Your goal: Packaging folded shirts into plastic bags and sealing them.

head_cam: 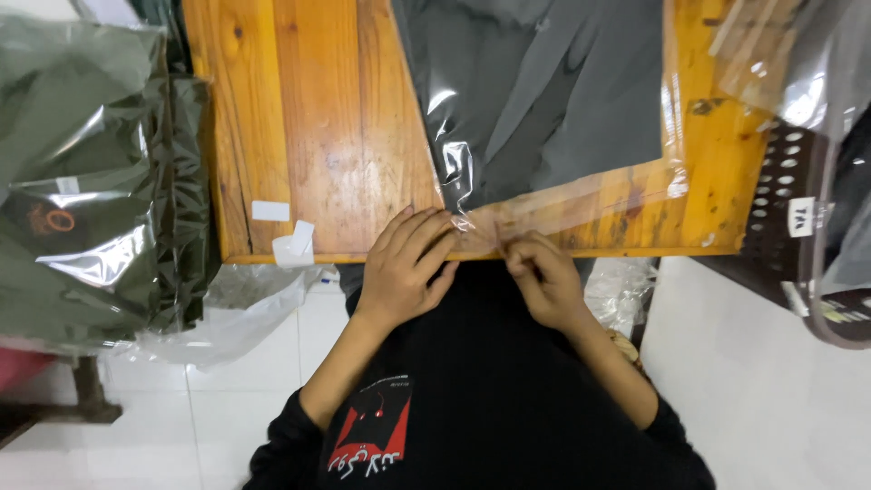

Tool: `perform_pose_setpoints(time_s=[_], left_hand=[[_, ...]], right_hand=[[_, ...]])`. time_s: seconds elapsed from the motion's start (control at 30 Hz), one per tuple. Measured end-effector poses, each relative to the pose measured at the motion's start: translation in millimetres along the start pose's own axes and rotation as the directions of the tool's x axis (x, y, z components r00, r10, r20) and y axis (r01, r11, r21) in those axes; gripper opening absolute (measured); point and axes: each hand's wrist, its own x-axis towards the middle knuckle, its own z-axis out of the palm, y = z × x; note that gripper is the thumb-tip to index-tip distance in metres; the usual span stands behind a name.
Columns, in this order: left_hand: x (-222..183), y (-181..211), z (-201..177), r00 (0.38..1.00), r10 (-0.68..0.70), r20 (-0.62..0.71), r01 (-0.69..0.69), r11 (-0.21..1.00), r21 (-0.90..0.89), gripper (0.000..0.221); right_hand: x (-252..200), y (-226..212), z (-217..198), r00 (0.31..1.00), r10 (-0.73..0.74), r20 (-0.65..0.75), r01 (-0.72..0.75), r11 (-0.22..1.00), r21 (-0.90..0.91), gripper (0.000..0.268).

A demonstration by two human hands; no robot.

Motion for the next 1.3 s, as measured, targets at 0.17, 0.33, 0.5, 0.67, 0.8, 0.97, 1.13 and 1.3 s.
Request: perform_pose_setpoints(time_s=[0.17, 0.33, 0.5, 0.67, 0.8, 0.97, 1.13, 1.3], left_hand=[[1, 2, 10, 0.998, 0.044, -0.042, -0.045, 0.999, -0.007, 0.026], [4, -5, 14, 0.995, 0.085, -0.046, -0.086, 0.996, -0.001, 0.021], [0, -8, 3, 0.991, 0.134, -0.013, -0.134, 0.990, -0.037, 0.025], [7, -4, -1, 0.991, 0.131, -0.038, -0.133, 0.990, -0.037, 0.016], [7, -3, 4, 0.987, 0.144, -0.077, -0.146, 0.989, -0.014, 0.012], [4, -4, 6, 0.982, 0.172, -0.078, -0.172, 0.985, 0.007, 0.010], [14, 1, 4, 0.982, 0.179, -0.065, -0.177, 0.984, 0.029, 0.009], [8, 2, 7, 0.985, 0.140, -0.096, -0.143, 0.989, -0.028, 0.002]], right_hand=[[-34, 18, -36, 0.989, 0.086, -0.123, -0.060, 0.977, 0.204, 0.017], [-31, 12, -48, 0.971, 0.016, -0.239, -0.042, 0.994, -0.105, 0.016], [8, -20, -20, 0.971, -0.237, -0.007, 0.200, 0.836, -0.510, 0.033], [7, -3, -2, 0.938, -0.346, 0.014, 0.280, 0.734, -0.619, 0.019], [7, 0, -2, 0.929, -0.371, -0.001, 0.284, 0.713, -0.640, 0.007], [2, 12, 2, 0.901, -0.433, 0.000, 0.296, 0.615, -0.731, 0.008], [-3, 21, 1, 0.906, -0.419, 0.060, 0.303, 0.544, -0.782, 0.008], [-12, 28, -10, 0.921, -0.388, 0.039, 0.263, 0.543, -0.797, 0.009]])
